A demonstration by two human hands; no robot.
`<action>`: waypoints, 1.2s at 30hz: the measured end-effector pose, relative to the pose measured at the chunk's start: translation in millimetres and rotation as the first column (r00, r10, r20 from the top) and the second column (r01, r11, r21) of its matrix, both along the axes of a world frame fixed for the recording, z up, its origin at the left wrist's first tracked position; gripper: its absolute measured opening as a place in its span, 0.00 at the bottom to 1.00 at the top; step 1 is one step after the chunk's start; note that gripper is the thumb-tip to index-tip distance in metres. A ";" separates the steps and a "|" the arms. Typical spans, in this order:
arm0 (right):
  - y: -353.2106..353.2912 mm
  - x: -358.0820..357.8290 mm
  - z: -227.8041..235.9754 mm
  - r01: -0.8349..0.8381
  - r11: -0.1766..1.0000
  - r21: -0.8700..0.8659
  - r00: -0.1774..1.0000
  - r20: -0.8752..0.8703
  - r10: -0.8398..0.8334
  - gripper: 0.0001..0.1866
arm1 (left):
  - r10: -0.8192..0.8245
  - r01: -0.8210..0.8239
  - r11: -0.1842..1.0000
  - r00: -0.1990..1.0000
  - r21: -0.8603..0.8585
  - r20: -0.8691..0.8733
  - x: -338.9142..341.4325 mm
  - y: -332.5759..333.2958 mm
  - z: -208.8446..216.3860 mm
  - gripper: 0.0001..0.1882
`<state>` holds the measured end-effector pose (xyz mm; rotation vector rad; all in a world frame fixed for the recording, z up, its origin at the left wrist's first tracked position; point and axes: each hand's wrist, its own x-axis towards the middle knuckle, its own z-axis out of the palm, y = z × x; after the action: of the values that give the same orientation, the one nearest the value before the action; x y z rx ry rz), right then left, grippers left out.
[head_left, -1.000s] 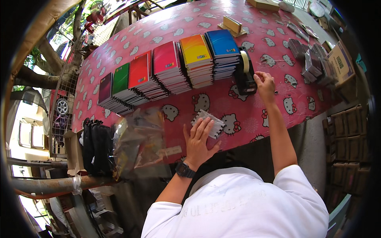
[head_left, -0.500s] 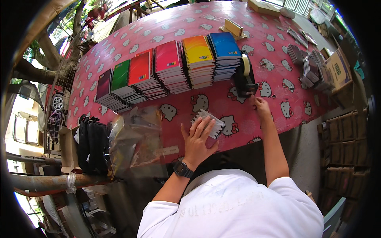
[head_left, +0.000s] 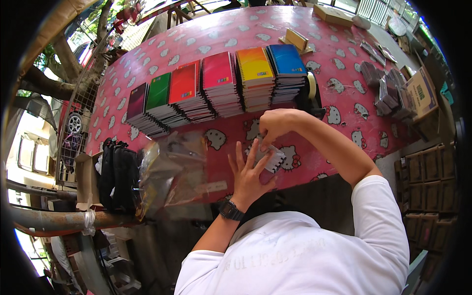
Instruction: The person picks up a stack of colored notebooks, places them into a clear plastic bag, seals the bag with tape, and sets the packaged bundle aside.
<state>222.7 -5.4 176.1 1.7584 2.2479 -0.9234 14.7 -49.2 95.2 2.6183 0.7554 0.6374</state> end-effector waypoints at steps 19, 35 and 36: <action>-165.7 41.1 -137.7 0.689 0.540 -0.483 -0.150 -0.825 -0.545 0.34 | -0.185 0.425 0.814 0.836 -0.396 0.517 19.9 48.4 23.5 0.51; -78.4 -2.3 13.9 0.597 0.667 0.445 0.796 -0.229 -0.560 0.18 | -0.112 0.158 0.949 0.978 -0.273 0.179 36.2 66.5 75.9 0.19; -77.4 0.8 18.0 0.610 0.636 0.473 0.784 -0.250 -0.568 0.15 | -0.171 0.208 0.970 0.951 -0.123 0.257 36.4 67.4 83.7 0.17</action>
<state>223.5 -82.8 194.2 2.8796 2.1131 -0.4331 51.1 18.2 178.8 2.3812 0.4502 0.7957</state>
